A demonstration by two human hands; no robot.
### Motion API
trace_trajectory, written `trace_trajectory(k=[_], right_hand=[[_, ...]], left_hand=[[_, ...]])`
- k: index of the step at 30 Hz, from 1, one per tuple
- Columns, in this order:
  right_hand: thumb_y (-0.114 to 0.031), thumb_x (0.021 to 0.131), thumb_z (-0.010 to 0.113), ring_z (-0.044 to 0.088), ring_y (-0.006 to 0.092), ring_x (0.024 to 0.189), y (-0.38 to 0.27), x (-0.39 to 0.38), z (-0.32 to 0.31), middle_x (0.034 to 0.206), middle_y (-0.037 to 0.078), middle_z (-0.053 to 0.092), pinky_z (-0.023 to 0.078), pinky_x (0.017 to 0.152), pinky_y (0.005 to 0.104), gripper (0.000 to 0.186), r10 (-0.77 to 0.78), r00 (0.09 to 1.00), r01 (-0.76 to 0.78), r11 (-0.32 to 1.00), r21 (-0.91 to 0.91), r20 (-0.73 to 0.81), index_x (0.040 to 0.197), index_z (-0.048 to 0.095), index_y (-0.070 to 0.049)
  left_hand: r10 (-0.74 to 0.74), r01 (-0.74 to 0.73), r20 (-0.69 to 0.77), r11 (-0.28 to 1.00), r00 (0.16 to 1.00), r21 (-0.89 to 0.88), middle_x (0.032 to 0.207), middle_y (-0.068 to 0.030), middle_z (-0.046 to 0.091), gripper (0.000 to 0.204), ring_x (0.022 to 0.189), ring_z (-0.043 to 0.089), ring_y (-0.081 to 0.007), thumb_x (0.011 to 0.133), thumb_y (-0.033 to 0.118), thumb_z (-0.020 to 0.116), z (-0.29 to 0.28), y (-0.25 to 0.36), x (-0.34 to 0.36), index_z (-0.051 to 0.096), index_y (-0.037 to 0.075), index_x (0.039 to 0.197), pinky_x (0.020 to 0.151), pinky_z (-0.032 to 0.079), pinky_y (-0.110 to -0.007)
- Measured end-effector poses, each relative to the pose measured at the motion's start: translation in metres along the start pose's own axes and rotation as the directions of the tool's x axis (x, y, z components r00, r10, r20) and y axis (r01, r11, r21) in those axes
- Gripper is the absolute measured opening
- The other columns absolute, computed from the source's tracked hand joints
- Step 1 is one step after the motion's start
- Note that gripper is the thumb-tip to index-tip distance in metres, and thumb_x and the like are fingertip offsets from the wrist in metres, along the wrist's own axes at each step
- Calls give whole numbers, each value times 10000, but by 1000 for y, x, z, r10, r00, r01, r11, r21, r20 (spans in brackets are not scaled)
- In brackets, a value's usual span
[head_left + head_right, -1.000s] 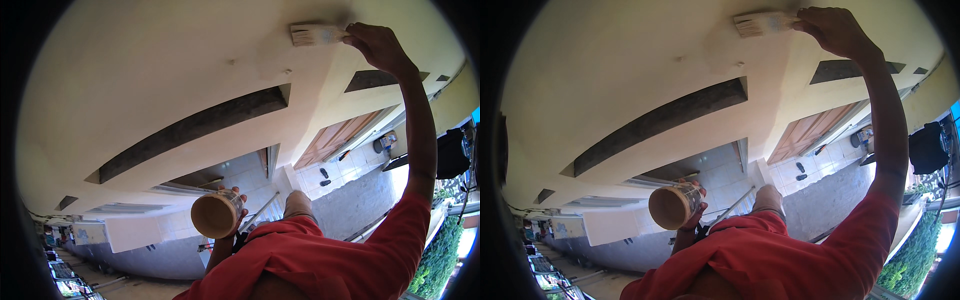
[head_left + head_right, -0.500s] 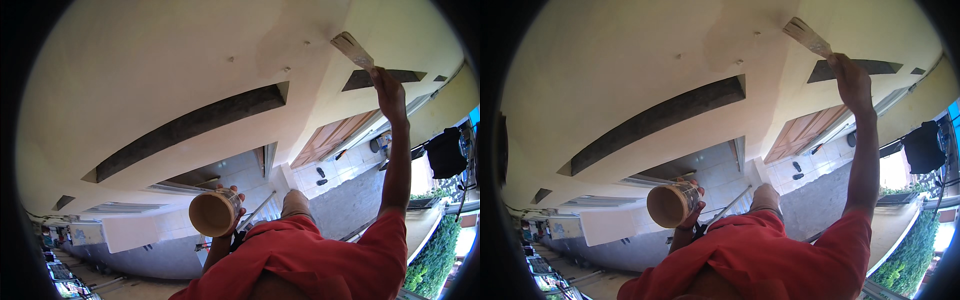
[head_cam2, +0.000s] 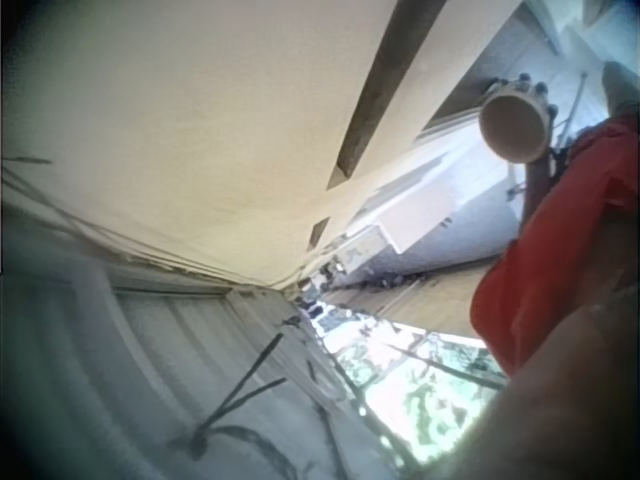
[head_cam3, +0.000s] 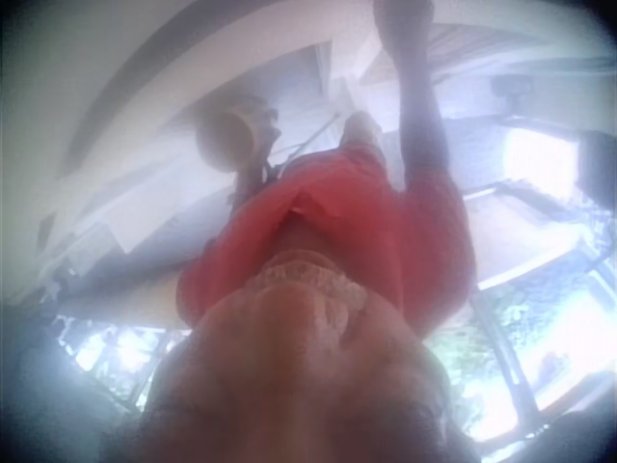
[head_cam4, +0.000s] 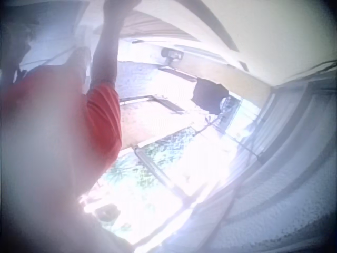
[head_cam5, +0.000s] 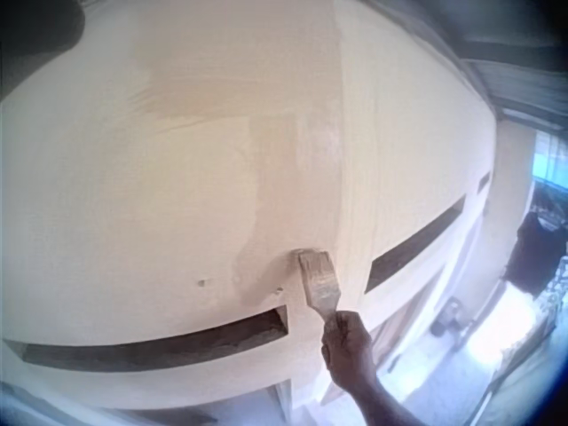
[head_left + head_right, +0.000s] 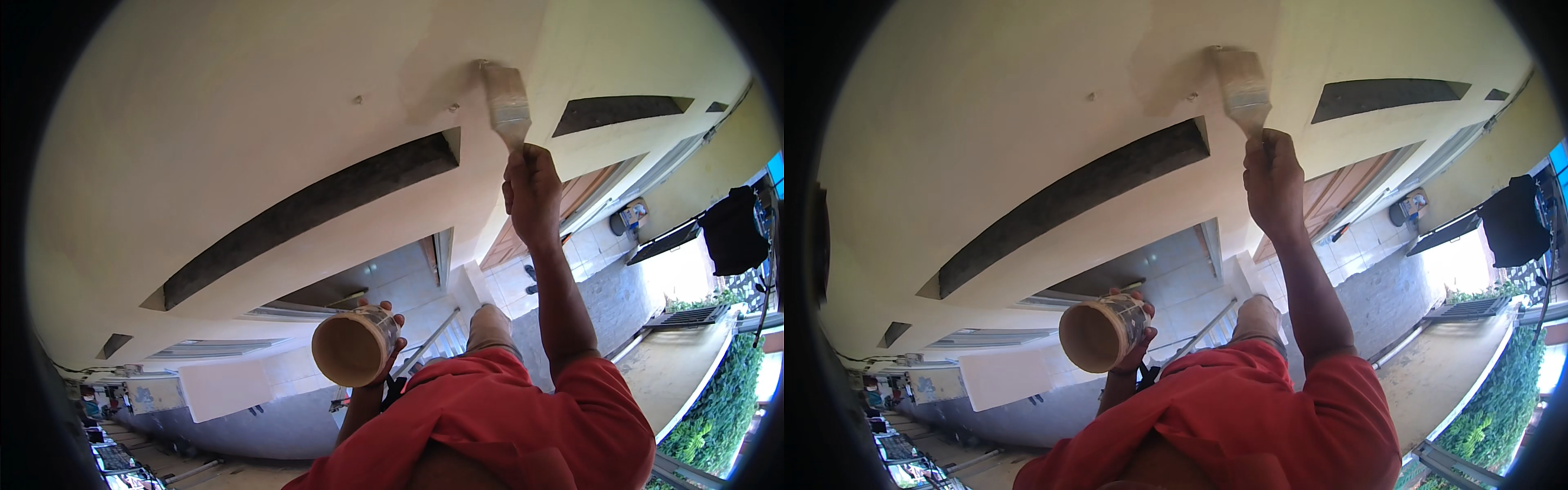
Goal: The person paints a ceiling using a paintbrush and a small container of paint. They repeatedly dip the brush into the container and apply paint to the ceiling surface in a methodical manner.
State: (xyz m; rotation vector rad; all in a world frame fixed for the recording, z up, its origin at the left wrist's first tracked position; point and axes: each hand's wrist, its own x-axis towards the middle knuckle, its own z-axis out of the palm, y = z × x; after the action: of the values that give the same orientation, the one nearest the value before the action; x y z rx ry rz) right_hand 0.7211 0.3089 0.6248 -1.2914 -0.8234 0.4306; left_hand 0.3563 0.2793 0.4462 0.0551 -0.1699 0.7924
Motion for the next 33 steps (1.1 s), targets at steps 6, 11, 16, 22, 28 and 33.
trace_trajectory(k=[6, 11, 16, 22, 28, 33], right_hand=[[-274, 1178, 547, 557, 150, 477, -14, -12, 32, 807, 75, 612, 415, 400, 314, 326, 165, 980, -97, 886, 453, -114, 1243, 574, 45], [-261, 1169, 552, 568, 212, 448, -47, -1, 79, 777, 113, 617, 434, 388, 341, 301, 219, 970, -238, 751, 615, 108, 1130, 563, 37], [-259, 1179, 525, 520, 193, 377, -70, -47, 104, 755, 103, 603, 419, 346, 321, 308, 242, 901, -420, 693, 586, 359, 1164, 532, 48], [-282, 1190, 507, 527, 166, 389, -60, -71, 76, 763, 90, 601, 409, 343, 297, 325, 179, 968, -250, 719, 648, 174, 1212, 541, 41], [-288, 1175, 534, 567, 204, 459, -44, 4, 74, 804, 107, 629, 436, 412, 343, 301, 232, 973, -179, 713, 679, 12, 1140, 548, 10], [-276, 1179, 528, 531, 188, 384, -70, -59, 96, 766, 120, 614, 436, 348, 313, 310, 204, 907, -392, 727, 564, 368, 1141, 516, 31]], left_hand=[[42, -42, -25, 999, 999, 1, 1682, -173, 384, 747, 1532, 335, -428, 1029, 577, 692, -6, -2, -13, 459, 267, 1668, 1100, 481, -664], [46, -47, -23, 999, 999, -28, 1678, -175, 375, 751, 1534, 323, -432, 1032, 572, 690, -4, -2, -13, 448, 263, 1671, 1094, 487, -658], [44, -44, -15, 999, 999, 6, 1654, -179, 390, 737, 1511, 341, -430, 1035, 565, 687, -2, -2, -11, 454, 260, 1665, 1077, 504, -642], [47, -47, -12, 999, 999, -21, 1639, -189, 397, 696, 1499, 374, -484, 1048, 536, 687, 5, -4, -9, 509, 216, 1640, 1109, 523, -685], [41, -42, -58, 999, 997, -5, 1659, -171, 397, 725, 1508, 352, -431, 1038, 579, 672, 1, -2, -20, 468, 262, 1657, 1062, 504, -635], [48, -47, -62, 999, 997, 14, 1647, -171, 412, 709, 1494, 362, -428, 1050, 563, 660, -4, -1, -22, 459, 264, 1660, 1065, 502, -632]])
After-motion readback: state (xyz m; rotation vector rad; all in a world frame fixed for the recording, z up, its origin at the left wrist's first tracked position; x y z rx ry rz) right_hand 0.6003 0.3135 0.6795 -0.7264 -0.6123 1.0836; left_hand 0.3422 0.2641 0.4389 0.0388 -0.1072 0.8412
